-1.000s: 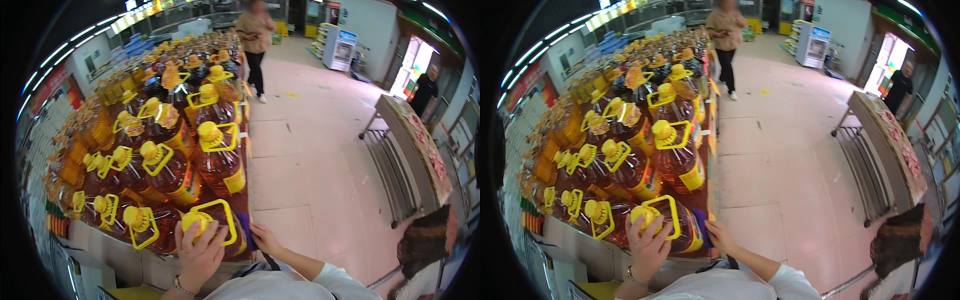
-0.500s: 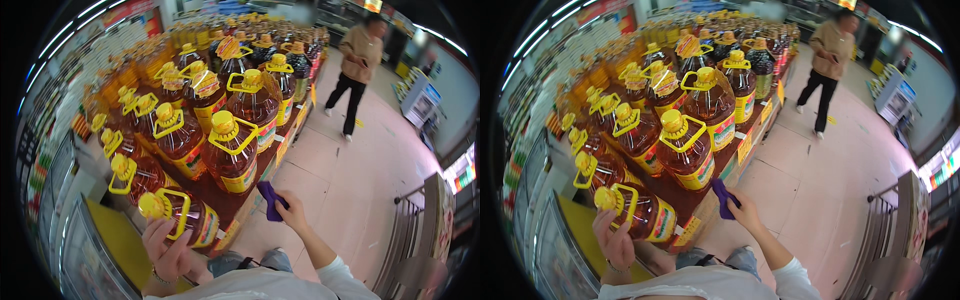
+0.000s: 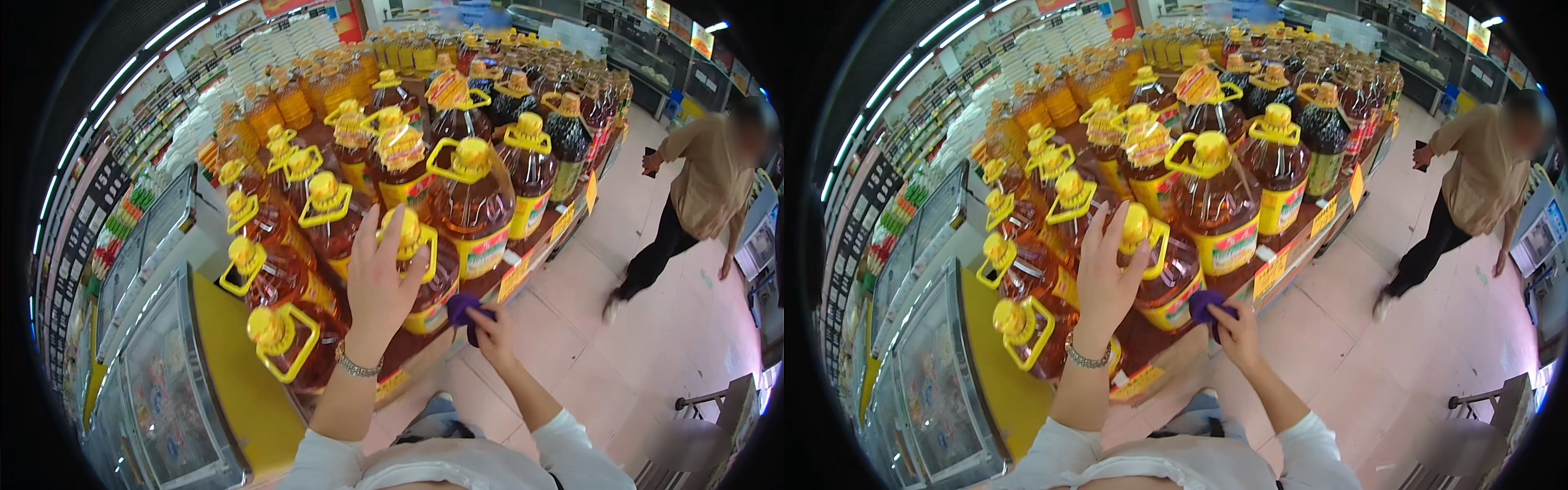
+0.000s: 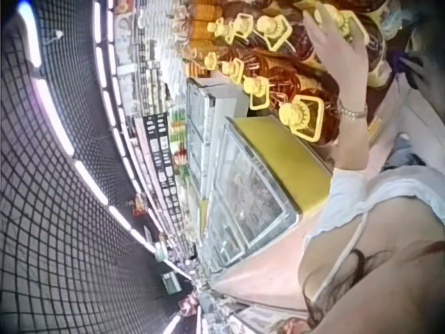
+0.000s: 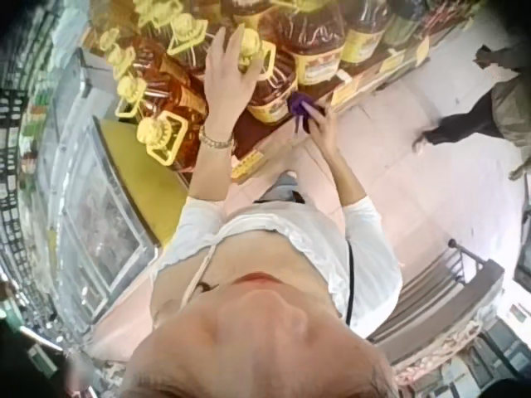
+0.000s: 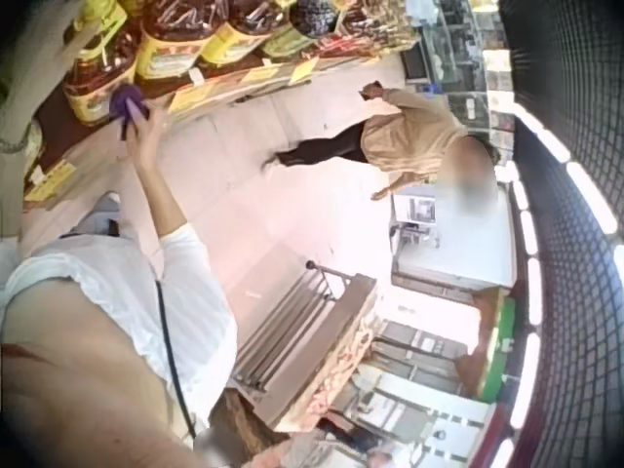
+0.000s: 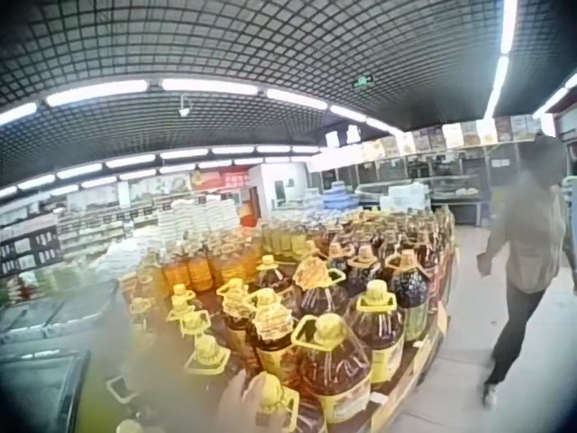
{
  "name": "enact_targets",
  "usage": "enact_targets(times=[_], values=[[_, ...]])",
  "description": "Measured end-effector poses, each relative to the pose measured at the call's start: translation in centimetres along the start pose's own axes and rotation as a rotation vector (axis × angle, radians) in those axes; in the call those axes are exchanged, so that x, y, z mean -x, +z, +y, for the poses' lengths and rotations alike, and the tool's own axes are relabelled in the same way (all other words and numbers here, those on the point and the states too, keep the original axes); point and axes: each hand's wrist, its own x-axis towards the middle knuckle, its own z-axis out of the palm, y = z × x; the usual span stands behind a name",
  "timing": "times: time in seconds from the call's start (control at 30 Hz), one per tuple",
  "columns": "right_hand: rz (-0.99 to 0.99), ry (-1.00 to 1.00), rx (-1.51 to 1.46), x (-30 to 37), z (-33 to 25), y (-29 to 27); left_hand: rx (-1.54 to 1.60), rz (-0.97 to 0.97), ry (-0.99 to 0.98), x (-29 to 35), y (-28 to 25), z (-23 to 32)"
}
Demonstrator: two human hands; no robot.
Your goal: The person wipes the surfaces of large plastic bottles filled with cooking oil on a supermarket shelf using a purple cloth. They handle the bottles one at a time, lifting and repositioning them to wipe different sides, then placing them back on the shelf.
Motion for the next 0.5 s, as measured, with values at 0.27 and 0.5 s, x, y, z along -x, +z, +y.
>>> enact_targets(times=[0.27,0.5], values=[[0.231,0.104,-0.058,-12.9,-2.4,2.0,-0.047,-0.200,-0.169,-4.5,3.8,1.7],[-0.121,0.119,-0.309,-13.2,-3.7,-3.0,-0.154,-0.145,-0.076,1.1,-0.6,1.3]])
